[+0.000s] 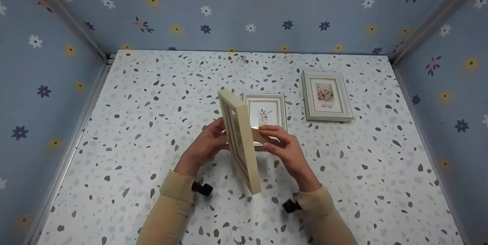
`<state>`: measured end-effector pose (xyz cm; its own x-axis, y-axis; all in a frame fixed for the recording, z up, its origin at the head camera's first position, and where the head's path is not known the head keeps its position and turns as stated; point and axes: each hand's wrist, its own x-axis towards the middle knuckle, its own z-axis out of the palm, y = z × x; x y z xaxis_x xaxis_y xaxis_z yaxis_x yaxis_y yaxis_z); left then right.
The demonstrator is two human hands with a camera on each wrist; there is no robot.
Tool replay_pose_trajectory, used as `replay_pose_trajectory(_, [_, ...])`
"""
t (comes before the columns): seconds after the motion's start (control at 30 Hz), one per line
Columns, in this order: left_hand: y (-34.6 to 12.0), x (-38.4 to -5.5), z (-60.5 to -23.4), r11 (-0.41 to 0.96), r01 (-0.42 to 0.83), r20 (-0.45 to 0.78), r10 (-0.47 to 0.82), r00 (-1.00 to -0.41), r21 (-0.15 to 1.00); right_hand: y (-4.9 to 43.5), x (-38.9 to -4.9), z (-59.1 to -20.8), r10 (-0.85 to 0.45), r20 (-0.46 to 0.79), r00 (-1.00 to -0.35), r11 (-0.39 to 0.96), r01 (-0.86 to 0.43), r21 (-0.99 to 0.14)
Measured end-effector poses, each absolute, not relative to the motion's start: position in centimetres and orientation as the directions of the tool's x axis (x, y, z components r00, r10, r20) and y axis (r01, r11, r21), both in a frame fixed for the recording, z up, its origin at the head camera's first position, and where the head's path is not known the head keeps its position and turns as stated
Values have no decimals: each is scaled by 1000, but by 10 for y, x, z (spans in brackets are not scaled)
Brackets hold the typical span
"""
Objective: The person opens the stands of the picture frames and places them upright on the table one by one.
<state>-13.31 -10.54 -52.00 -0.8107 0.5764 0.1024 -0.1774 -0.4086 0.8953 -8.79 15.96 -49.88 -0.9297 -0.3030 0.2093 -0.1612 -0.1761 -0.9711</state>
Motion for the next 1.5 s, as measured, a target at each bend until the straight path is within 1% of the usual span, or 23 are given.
replay_pose_trajectory(0.23, [-106, -134, -522, -389, -170, 99, 583, -806, 905, 164, -89, -498, -292, 207, -934, -202, -151, -968])
replay_pose_trajectory(0.4, [-105, -134, -522, -396, -162, 115, 589, -800, 904, 164, -89, -500, -291, 200, -935, -189, -149, -971])
replay_pose_trajectory(0.6, [-104, -132, -522, -384, -159, 103, 579, -809, 910, 163, -89, -504, -312, 173, -934, -176, -122, -977])
replay_pose_trajectory(0.9, [-106, -134, -524, -411, -150, 132, 582, -802, 899, 162, -91, -503, -324, 169, -931, -171, -118, -978])
replay_pose_trajectory(1.1, [-106, -135, -524, -426, -144, 148, 582, -800, 893, 165, -93, -503, -302, 155, -941, -166, -108, -980])
replay_pose_trajectory(1.27, [-108, -135, -523, -426, -150, 130, 560, -818, 892, 167, -93, -498, -295, 173, -940, -161, -130, -978])
replay_pose_trajectory(1.5, [-113, -132, -523, -393, -166, 52, 487, -872, 904, 170, -90, -484, -272, 232, -934, -189, -185, -965])
